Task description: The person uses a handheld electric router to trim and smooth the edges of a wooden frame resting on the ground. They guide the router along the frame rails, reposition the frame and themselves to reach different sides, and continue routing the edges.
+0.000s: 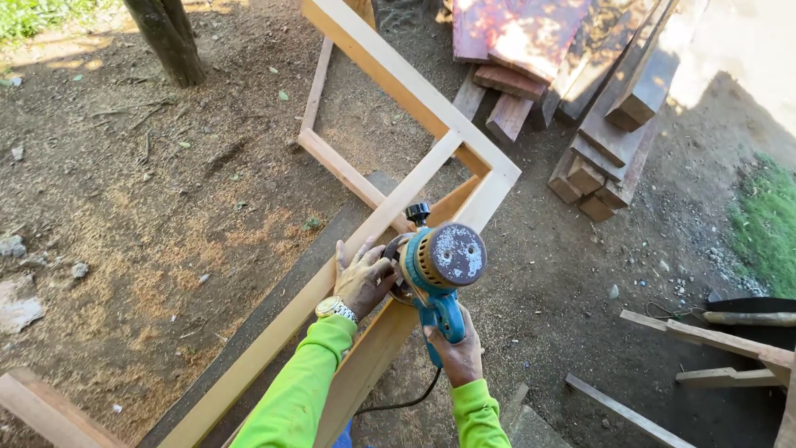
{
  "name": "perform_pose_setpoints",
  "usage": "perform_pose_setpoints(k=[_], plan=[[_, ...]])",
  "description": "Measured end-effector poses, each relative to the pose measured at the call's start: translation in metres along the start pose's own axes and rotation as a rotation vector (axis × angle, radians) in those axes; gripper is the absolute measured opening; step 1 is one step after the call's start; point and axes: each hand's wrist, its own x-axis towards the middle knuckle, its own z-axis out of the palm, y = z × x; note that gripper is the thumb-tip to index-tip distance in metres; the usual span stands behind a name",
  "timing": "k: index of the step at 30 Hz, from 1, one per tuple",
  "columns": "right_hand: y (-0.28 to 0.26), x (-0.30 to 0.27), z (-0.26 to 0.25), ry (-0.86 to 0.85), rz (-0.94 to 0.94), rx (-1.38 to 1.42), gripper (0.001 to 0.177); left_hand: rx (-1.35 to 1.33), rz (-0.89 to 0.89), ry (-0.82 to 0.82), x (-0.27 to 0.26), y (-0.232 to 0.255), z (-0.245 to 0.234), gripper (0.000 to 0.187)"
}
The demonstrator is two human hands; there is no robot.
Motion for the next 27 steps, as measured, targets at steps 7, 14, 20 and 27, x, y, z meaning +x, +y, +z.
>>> perform_pose_setpoints(k=[7, 14, 20, 27], plan=[[0.018, -0.017, 0.004, -0.013, -0.029, 0.020, 0.063, -0.023, -0.006, -0.003, -0.020, 0.000, -0.010, 0.020], [-0.009, -0.044, 0.018, 0.016, -0.009, -0.120, 0.061, 0.040, 0.000, 0.017, -0.043, 0.002, -0.021, 0.015], [0.002, -0.063, 0.028, -0.009, -0.063, -0.040, 0.061, 0.047, -0.020, -0.053, -0.064, -0.003, -0.034, 0.018], [0.002, -0.083, 0.038, -0.003, -0.037, -0.068, 0.062, 0.042, -0.030, -0.066, -0.086, -0.003, -0.048, 0.016]])
